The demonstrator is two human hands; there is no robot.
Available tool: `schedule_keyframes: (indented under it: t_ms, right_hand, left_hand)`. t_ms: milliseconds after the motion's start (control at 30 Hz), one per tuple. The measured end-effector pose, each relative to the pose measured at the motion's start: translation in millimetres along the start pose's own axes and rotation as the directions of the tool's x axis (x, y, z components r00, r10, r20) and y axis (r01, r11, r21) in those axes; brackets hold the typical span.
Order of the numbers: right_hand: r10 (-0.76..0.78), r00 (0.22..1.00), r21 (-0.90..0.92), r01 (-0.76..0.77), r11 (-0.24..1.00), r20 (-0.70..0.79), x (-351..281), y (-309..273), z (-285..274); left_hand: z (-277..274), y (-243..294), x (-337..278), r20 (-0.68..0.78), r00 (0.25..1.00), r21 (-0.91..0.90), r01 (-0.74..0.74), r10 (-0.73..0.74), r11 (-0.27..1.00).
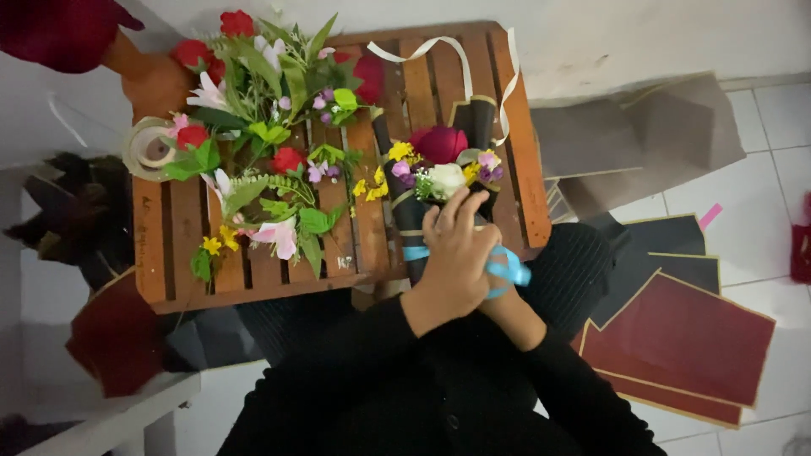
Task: Arranging various flowers into a small bouquet and securing it with a blue ribbon.
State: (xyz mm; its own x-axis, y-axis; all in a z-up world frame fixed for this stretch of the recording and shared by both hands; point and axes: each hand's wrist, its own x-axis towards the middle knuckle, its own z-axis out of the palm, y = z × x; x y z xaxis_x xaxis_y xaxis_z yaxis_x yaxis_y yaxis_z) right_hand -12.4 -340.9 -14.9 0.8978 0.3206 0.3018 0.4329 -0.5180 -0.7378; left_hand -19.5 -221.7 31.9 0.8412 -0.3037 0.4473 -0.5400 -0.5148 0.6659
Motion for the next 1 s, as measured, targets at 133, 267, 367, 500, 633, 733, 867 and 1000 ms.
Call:
schedule_keyframes:
  t_ms: [133,267,367,500,633,733,867,1000]
  right_hand:
    - [0.024,0.999,0.051,-0.025,0.998,0.034,-4,1,5]
    - [0.045,0.996,0.115,-0.054,0.992,0.075,-3,4,9]
    - [0.208,0.977,0.047,-0.211,0.976,0.055,-6,5,21]
    - [0.555,0.831,0.230,-0.537,0.812,-0.019,10,-27,22]
    - [0.199,0.980,0.064,-0.198,0.978,-0.012,7,-17,11]
    - [0.185,0.983,0.119,-0.185,0.975,0.011,6,-14,9]
    - [0.214,0.976,0.123,-0.217,0.968,0.038,7,-12,7]
    - [0.180,0.983,0.149,-0.182,0.972,0.025,12,-23,1]
  left_hand:
    - [-4,3,-11,-0.038,0.998,-0.002,-0.044,0.044,0.999]
    - [-13,-26,-38,-0.053,0.999,-0.176,-0.024,0.015,0.984]
    - [-17,-60,-71,-0.113,0.986,-0.157,0.104,-0.122,0.982]
    - [-18,-81,-96,-0.129,0.937,-0.286,0.277,-0.324,0.917]
    - [-31,-74,-81,-0.126,0.958,-0.322,0.207,-0.259,0.924]
    - [-29,-82,-82,-0.108,0.958,-0.329,0.216,-0.264,0.919]
    - [-29,-90,-81,-0.068,0.970,-0.267,0.209,-0.235,0.941]
    - [-36,-82,-67,-0.106,0.976,-0.267,0.156,-0.190,0.951]
